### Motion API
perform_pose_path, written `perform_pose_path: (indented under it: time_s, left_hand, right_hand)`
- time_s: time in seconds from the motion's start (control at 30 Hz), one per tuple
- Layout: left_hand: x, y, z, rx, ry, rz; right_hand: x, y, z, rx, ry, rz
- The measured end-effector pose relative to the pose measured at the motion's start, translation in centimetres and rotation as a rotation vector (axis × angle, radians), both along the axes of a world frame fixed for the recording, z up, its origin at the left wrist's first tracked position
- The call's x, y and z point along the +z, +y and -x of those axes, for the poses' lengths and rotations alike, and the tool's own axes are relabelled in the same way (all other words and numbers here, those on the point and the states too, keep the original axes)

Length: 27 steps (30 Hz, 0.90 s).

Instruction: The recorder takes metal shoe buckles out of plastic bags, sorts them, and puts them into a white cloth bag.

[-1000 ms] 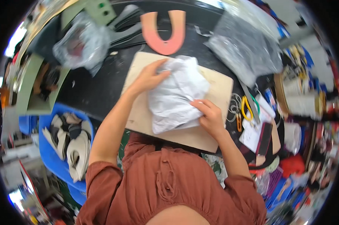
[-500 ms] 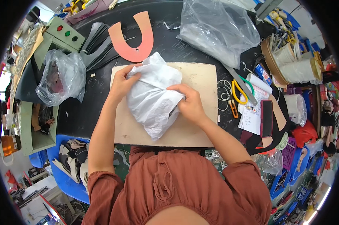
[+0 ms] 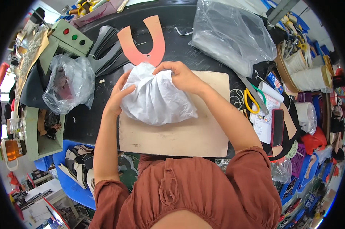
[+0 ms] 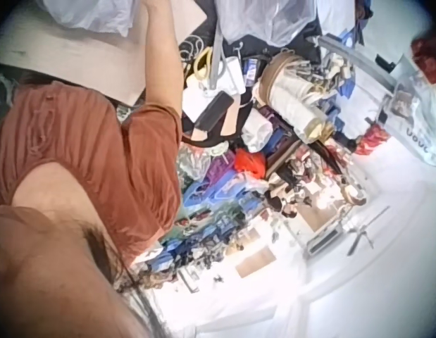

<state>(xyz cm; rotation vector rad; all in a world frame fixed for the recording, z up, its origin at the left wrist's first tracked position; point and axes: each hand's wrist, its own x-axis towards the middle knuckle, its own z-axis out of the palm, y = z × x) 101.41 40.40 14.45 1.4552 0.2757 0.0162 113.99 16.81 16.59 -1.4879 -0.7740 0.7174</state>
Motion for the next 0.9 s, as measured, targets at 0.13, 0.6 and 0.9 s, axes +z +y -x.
perform_pose_path:
  time_s: [0.13, 0.6, 0.9]
  left_hand:
    - [0.9, -1.5, -0.9, 0.07, 0.026, 0.18]
    - [1.6, -4.9, -0.7, -0.101, 0.11, -0.596]
    - [0.9, -5.5, -0.4, -0.279, -0.042, -0.83]
  right_hand:
    - [0.0, 1.2, -1.6, 0.159, -0.001, 0.014]
    - [0.9, -1.2, 0.8, -0.095, -0.251, 0.162]
    - [-3.5, -3.9, 6.4, -0.421, -0.564, 0.221]
